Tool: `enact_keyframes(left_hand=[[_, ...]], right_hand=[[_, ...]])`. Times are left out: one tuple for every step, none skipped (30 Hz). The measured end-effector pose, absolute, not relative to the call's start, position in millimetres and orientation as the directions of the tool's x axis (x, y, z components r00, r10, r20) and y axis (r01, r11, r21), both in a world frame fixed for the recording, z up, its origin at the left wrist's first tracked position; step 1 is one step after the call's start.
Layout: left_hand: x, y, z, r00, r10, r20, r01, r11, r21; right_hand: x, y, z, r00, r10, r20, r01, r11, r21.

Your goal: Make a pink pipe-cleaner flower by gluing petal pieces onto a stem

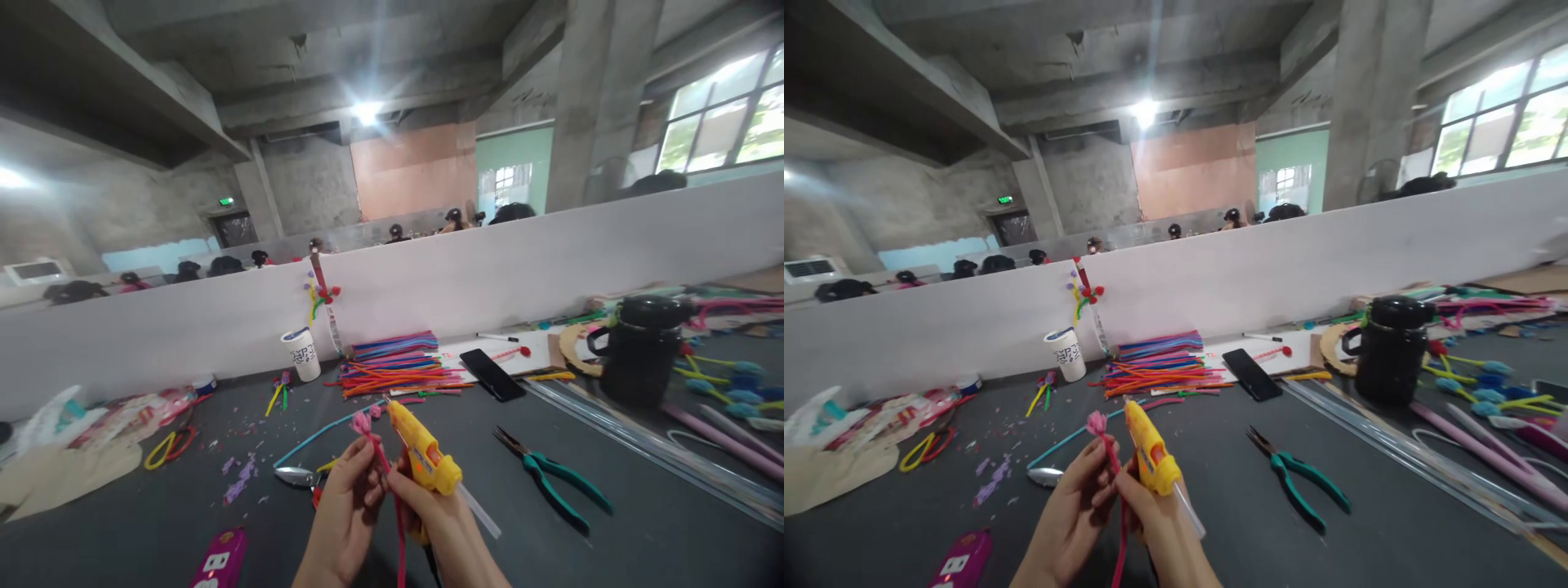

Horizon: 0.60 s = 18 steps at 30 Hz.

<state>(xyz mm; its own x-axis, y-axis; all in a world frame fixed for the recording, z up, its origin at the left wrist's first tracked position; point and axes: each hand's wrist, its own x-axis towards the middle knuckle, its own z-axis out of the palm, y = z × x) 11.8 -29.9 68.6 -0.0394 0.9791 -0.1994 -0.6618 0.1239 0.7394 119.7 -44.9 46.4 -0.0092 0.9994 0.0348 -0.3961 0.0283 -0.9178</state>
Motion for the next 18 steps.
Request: enact_keyframes(left_hand=[[13, -32, 69, -0.059, 0.979, -0.193, -0.658, 0.107, 0.746], [14, -34, 69, -0.082, 0.980, -0.181, -0.650, 0.085, 0.755], [15, -36, 69, -0.105, 0.981, -0.162, -0.637, 0.059, 0.769], [16, -37, 69, -0.128, 0.982, -0.139, -0.619, 0.031, 0.785], [16, -38, 68, -0.147, 0.983, -0.112, -0.596, 0.002, 0.803], [15, -39, 68, -0.163, 0.983, -0.083, -0.571, -0.026, 0.820], [14, -40, 68, -0.177, 0.983, -0.054, -0.545, -0.053, 0.837], [13, -40, 68, -0.189, 0.982, -0.026, -0.518, -0.077, 0.852], [11, -40, 69, -0.198, 0.980, -0.001, -0.490, -0.098, 0.866], [9, -40, 70, -0.206, 0.978, 0.021, -0.463, -0.117, 0.879], [7, -40, 72, -0.210, 0.977, 0.041, -0.435, -0.131, 0.891], [5, -40, 74, -0.209, 0.976, 0.058, -0.409, -0.141, 0.902], [3, -40, 77, -0.206, 0.976, 0.073, -0.386, -0.149, 0.910], [2, -40, 79, -0.191, 0.978, 0.080, -0.365, -0.146, 0.919], [1, -40, 81, -0.176, 0.981, 0.082, -0.348, -0.140, 0.927], [1, -41, 83, -0.156, 0.984, 0.082, -0.333, -0.130, 0.934], [2, -41, 84, -0.135, 0.988, 0.080, -0.322, -0.120, 0.939], [2, -41, 83, -0.119, 0.990, 0.078, -0.317, -0.112, 0.942]], right_hand=[[120, -46, 47, -0.010, 1.000, 0.023, -0.401, 0.017, -0.916], [121, -48, 47, -0.016, 1.000, 0.008, -0.409, 0.001, -0.913], [122, -49, 48, -0.021, 1.000, -0.006, -0.418, -0.015, -0.908], [122, -50, 48, -0.022, 1.000, -0.014, -0.426, -0.022, -0.905], [122, -50, 47, -0.022, 1.000, -0.020, -0.434, -0.027, -0.900], [122, -50, 47, -0.023, 0.999, -0.024, -0.442, -0.032, -0.896], [122, -50, 46, -0.023, 0.999, -0.027, -0.451, -0.034, -0.892], [122, -50, 44, -0.020, 0.999, -0.027, -0.461, -0.033, -0.887], [121, -49, 42, -0.016, 1.000, -0.024, -0.470, -0.028, -0.882], [121, -47, 40, -0.011, 1.000, -0.018, -0.479, -0.021, -0.877], [120, -46, 38, -0.007, 1.000, -0.010, -0.487, -0.012, -0.873], [120, -44, 37, -0.003, 1.000, 0.000, -0.493, -0.002, -0.870], [120, -43, 35, -0.002, 1.000, 0.012, -0.498, 0.009, -0.867], [120, -42, 33, -0.002, 1.000, 0.024, -0.501, 0.020, -0.865], [120, -41, 32, -0.002, 0.999, 0.037, -0.503, 0.031, -0.864], [120, -40, 31, 0.000, 0.999, 0.051, -0.506, 0.044, -0.861], [120, -40, 30, 0.002, 0.997, 0.072, -0.507, 0.063, -0.859], [120, -39, 29, 0.002, 0.996, 0.094, -0.509, 0.081, -0.857]])
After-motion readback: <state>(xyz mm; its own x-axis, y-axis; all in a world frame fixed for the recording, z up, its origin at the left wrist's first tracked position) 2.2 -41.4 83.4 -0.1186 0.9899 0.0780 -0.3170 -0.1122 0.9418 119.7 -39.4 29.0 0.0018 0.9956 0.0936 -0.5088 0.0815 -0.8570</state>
